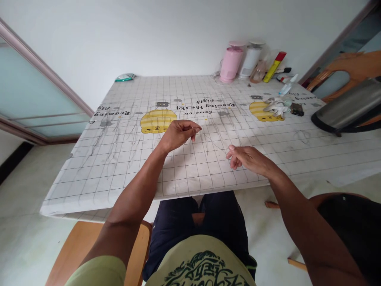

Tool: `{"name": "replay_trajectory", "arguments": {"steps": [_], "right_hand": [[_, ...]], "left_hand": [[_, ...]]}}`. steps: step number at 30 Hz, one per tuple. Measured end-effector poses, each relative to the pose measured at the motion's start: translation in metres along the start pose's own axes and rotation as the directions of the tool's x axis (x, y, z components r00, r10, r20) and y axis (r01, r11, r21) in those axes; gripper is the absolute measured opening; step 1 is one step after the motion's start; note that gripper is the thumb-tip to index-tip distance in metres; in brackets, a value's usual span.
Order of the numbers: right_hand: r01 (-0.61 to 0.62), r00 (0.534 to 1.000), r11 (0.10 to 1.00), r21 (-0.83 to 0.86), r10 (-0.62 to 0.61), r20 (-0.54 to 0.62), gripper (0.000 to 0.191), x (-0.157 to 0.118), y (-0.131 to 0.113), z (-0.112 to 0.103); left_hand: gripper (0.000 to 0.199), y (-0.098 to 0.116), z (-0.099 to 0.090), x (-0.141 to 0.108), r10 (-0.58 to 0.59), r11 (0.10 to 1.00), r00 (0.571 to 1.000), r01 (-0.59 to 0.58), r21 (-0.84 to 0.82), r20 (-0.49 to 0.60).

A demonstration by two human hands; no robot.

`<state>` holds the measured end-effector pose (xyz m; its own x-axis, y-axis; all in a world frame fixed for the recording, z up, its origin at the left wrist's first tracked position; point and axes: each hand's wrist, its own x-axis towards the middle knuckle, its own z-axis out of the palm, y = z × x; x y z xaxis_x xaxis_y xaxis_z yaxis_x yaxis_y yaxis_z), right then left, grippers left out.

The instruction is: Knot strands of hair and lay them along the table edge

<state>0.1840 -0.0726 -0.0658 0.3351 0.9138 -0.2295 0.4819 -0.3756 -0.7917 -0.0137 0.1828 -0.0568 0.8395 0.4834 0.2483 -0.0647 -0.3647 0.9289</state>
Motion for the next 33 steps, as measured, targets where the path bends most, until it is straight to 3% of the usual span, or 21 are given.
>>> {"name": "replay_trajectory", "arguments": {"steps": [4,7,15,21,24,27,33], "right_hand": [[0.143,0.978,0.977,-0.156,-0.164,-0.128,0.036,-0.004,0.001,0.013],[0.200,0.945,0.951,-0.238,-0.251,-0.208,0.026,-0.003,0.006,0.025],[0.378,0.841,0.817,-0.436,-0.500,-0.207,0.032,-0.001,0.012,0.038],[0.199,0.929,0.797,-0.570,-0.338,-0.149,0.038,-0.016,0.008,0.016],[0.133,0.892,0.751,-0.647,-0.376,-0.252,0.048,-0.021,-0.004,0.011],[0.180,0.861,0.765,-0.619,-0.426,-0.276,0.048,-0.011,-0.018,0.019],[0.363,0.869,0.741,-0.565,-0.488,-0.081,0.044,0.026,-0.018,0.041]], "left_hand": [[0.025,0.002,-0.001,0.000,-0.024,0.999,0.999,0.025,0.023,-0.042],[0.025,0.002,-0.002,0.001,-0.032,0.999,0.997,0.035,0.038,-0.064],[0.026,-0.005,-0.006,0.001,-0.030,0.998,1.000,0.031,0.048,-0.003],[0.028,-0.003,-0.008,0.001,-0.050,0.998,0.999,0.050,0.022,0.002],[0.028,-0.002,-0.003,0.000,-0.045,0.999,0.999,0.046,0.026,-0.019],[0.028,-0.001,0.003,-0.001,-0.037,0.999,0.999,0.036,0.027,0.006],[0.031,-0.003,0.002,-0.002,-0.063,0.997,0.993,0.067,-0.035,0.100]]}}
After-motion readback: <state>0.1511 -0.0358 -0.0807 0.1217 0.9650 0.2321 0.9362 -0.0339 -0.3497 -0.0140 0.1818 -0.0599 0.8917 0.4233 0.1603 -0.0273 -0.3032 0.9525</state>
